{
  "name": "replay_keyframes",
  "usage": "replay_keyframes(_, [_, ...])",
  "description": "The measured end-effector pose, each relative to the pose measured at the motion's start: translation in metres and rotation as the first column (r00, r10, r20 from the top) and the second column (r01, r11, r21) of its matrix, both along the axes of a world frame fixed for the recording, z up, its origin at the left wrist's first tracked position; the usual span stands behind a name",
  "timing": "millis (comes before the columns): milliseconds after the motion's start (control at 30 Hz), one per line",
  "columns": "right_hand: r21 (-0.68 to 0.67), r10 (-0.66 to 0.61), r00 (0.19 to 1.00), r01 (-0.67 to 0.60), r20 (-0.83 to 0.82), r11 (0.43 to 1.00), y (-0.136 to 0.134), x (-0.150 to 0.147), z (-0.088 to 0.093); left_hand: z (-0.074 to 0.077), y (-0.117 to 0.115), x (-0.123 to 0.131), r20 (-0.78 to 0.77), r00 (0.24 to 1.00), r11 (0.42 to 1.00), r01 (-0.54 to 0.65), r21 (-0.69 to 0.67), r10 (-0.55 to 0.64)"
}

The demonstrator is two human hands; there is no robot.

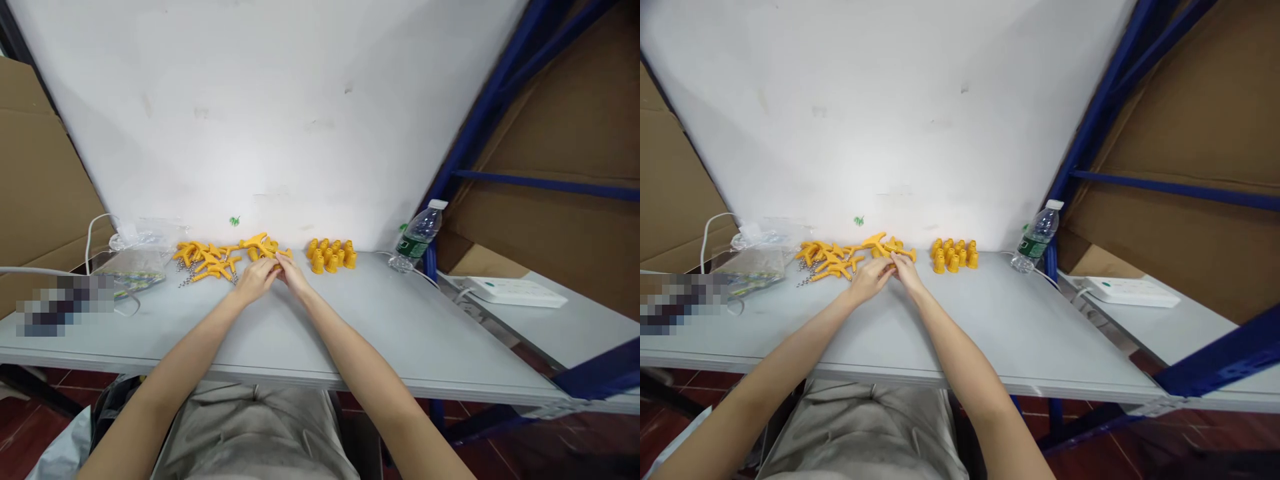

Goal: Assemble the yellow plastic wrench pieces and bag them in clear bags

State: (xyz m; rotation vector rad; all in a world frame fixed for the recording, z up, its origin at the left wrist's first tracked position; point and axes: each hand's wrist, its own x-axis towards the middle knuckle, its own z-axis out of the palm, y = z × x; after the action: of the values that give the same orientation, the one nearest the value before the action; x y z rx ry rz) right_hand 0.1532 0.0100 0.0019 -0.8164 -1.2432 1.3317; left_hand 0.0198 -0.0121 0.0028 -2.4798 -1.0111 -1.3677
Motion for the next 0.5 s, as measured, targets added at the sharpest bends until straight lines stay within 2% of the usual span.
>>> replay_keyframes(100, [-0.063, -0.008, 0.999, 0.006, -0.037, 0.998, -0.003, 0.004, 0.004, 0.000, -0.002, -0.004, -0.083, 0.996, 1.000, -0.025, 0.013, 0.026])
replay_keyframes(167, [-0.063, -0.016, 0.999, 0.014, -0.035, 0.998, -0.003, 0.006, 0.006, 0.001, 0.001, -0.011, -0.055, 0.987, 0.989, -0.149, -0.006, 0.148])
replay_keyframes(233, [-0.063, -0.003, 1.000, 0.002, -0.014, 0.998, -0.004, 0.008, 0.008, -0.001, 0.007, -0.020, -0.002, 0.951, 0.949, -0.310, -0.057, 0.311])
replay_keyframes(300, [-0.062, 0.022, 0.999, -0.019, 0.038, 0.998, -0.004, 0.009, 0.009, -0.003, 0.015, -0.031, 0.014, 0.916, 0.908, -0.396, -0.135, 0.401])
replay_keyframes(400, [-0.027, 0.071, 0.984, -0.067, 0.163, 0.997, -0.003, 0.011, 0.006, -0.007, 0.021, -0.043, -0.013, 0.942, 0.907, -0.327, -0.264, 0.336])
replay_keyframes(500, [0.088, 0.074, 0.955, -0.103, 0.288, 0.991, 0.002, 0.014, -0.001, -0.006, 0.020, -0.048, -0.029, 0.950, 0.891, -0.301, -0.340, 0.311])
